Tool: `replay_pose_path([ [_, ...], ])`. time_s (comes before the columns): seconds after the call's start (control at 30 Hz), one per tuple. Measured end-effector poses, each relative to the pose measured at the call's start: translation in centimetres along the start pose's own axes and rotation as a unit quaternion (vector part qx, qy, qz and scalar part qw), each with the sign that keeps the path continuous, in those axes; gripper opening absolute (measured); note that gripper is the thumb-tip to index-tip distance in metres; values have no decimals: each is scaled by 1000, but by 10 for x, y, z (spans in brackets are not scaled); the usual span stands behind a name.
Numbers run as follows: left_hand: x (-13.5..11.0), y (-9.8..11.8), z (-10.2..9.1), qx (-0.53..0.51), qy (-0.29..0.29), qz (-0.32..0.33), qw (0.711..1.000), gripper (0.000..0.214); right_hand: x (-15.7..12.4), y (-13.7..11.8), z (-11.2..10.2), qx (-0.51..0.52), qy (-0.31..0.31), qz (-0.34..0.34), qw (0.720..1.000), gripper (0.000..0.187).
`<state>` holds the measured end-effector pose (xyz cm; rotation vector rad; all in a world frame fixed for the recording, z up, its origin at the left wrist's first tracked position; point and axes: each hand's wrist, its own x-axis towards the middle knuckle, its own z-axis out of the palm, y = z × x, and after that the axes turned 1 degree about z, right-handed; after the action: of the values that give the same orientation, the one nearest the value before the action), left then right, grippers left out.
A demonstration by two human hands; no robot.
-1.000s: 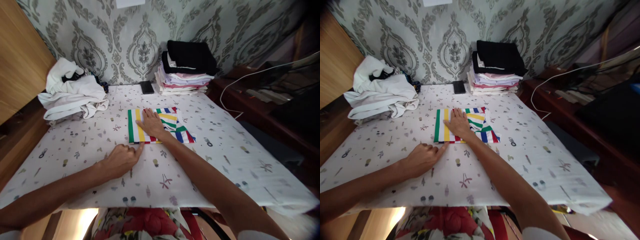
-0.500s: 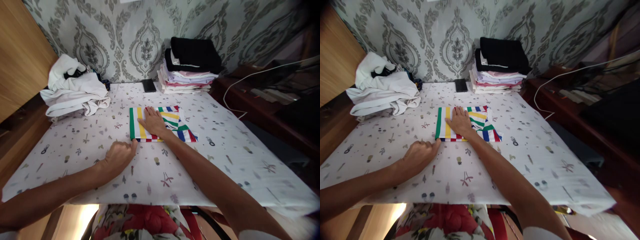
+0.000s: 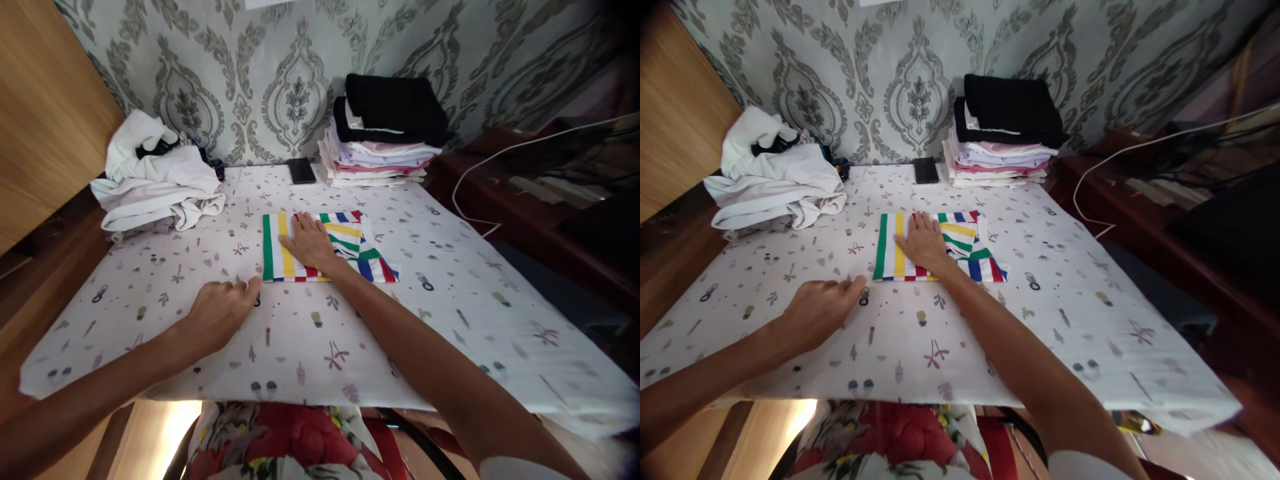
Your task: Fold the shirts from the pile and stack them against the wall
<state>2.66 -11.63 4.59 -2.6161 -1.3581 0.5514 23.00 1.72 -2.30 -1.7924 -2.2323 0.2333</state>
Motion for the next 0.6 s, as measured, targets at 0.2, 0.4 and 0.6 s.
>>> replay_pose_path([
  [0.2,18,-7,0,-86,41,39,995,51,-4,-7,-10,-21,-17,13,1000,72],
  [0.4,51,-41,-16,-345,83,-13,935,18,-8,-8,-15,15,-6,18,1000,66],
  [0.6,118,-70,-15,-729,51,-217,647,23,-3,3,-20,284,107,47,952,53],
])
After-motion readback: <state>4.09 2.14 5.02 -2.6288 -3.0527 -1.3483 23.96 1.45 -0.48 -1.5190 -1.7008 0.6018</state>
